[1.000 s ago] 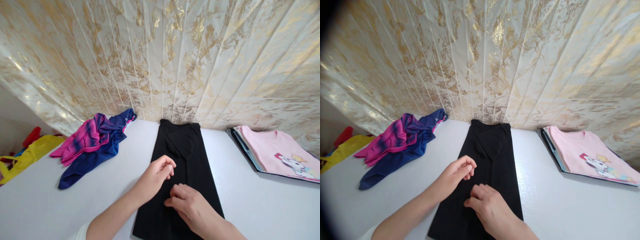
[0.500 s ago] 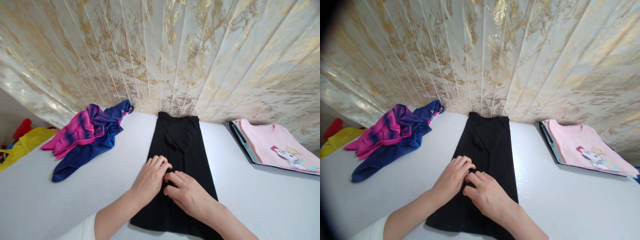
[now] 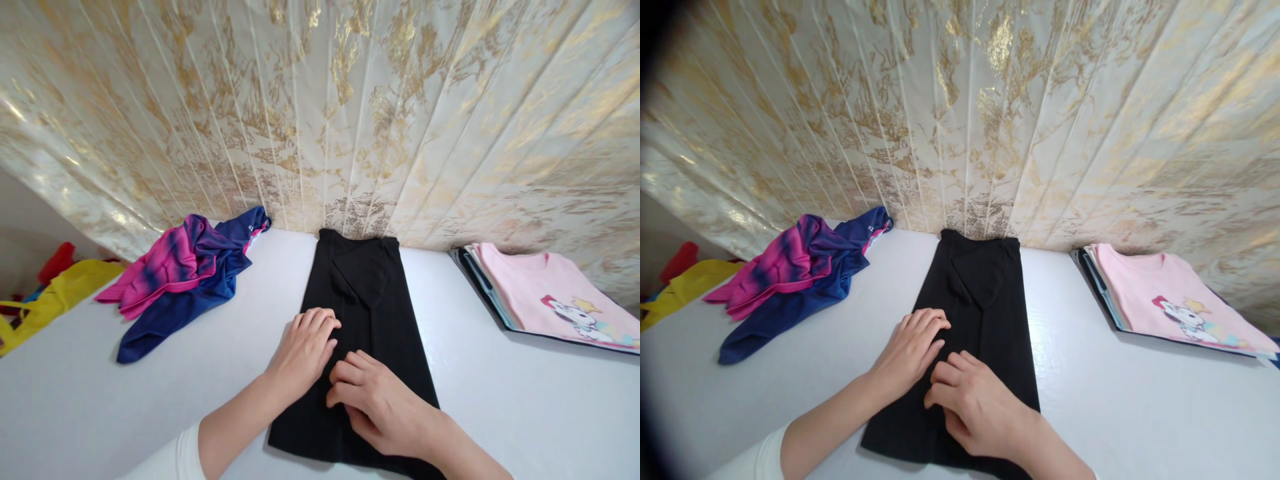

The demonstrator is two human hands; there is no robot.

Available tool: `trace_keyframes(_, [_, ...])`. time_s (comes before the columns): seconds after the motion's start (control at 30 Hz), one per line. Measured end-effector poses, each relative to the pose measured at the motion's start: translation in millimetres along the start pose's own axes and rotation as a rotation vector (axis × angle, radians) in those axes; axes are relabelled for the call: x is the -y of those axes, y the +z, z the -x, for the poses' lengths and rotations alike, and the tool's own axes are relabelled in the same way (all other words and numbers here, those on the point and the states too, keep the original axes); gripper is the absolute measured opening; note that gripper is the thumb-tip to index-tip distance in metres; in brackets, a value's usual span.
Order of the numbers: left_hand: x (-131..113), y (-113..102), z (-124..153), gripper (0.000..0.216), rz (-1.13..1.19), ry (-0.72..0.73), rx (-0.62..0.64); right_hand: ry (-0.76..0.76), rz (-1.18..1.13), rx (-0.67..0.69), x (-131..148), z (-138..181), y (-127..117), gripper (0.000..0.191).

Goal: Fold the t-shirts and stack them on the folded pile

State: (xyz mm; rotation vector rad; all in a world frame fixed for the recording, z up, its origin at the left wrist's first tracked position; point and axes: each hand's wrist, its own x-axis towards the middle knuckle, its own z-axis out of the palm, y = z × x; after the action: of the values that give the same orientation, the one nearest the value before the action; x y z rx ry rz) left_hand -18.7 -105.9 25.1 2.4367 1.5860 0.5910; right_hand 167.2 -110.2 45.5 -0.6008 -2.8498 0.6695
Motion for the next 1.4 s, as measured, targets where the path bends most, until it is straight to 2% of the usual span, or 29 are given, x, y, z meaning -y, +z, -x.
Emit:
trace_keyframes(0.2, [19, 0, 8, 0.040, -0.087, 0.070, 0.033, 0.048, 0.004, -0.015, 4, 2, -1, 0.037])
trace_keyframes(0.37, [25, -19, 34, 0.045, -0.079, 0.040, 0.001, 0.095, -0.003, -0.043, 3, 1, 1, 0.040])
trace_keyframes(0.47, [20, -29, 59, 0.052, -0.046, 0.082, 0.083, 0.102, -0.007, -0.055, 5, 0, 1, 0.039])
trace_keyframes(0.57, [19, -27, 75, 0.057, -0.092, 0.131, 0.168, 0.103, 0.006, -0.066, 7, -1, 1, 0.035])
trace_keyframes(0.8, [30, -10, 69, 0.054, -0.265, 0.116, 0.128, 0.116, 0.064, -0.101, 11, -6, 1, 0.035])
trace_keyframes(1.0, [26, -17, 67, 0.053, -0.303, 0.129, 0.086, 0.129, 0.106, -0.105, 5, -11, -6, 0.036])
trace_keyframes(1.13, [17, -28, 83, 0.047, -0.332, 0.258, 0.066, 0.238, 0.131, -0.159, -4, -7, -18, 0.034])
trace_keyframes(1.2, [17, -25, 96, 0.044, -0.359, 0.409, 0.034, 0.187, 0.085, -0.153, -3, -6, -20, 0.036])
trace_keyframes(1.3, [22, -10, 115, 0.041, -0.458, 0.603, -0.032, 0.034, 0.000, -0.043, 0, -13, -14, 0.040])
trace_keyframes(1.4, [24, -1, 121, 0.044, -0.564, 0.611, -0.035, 0.027, 0.027, 0.018, -11, -27, -6, 0.047])
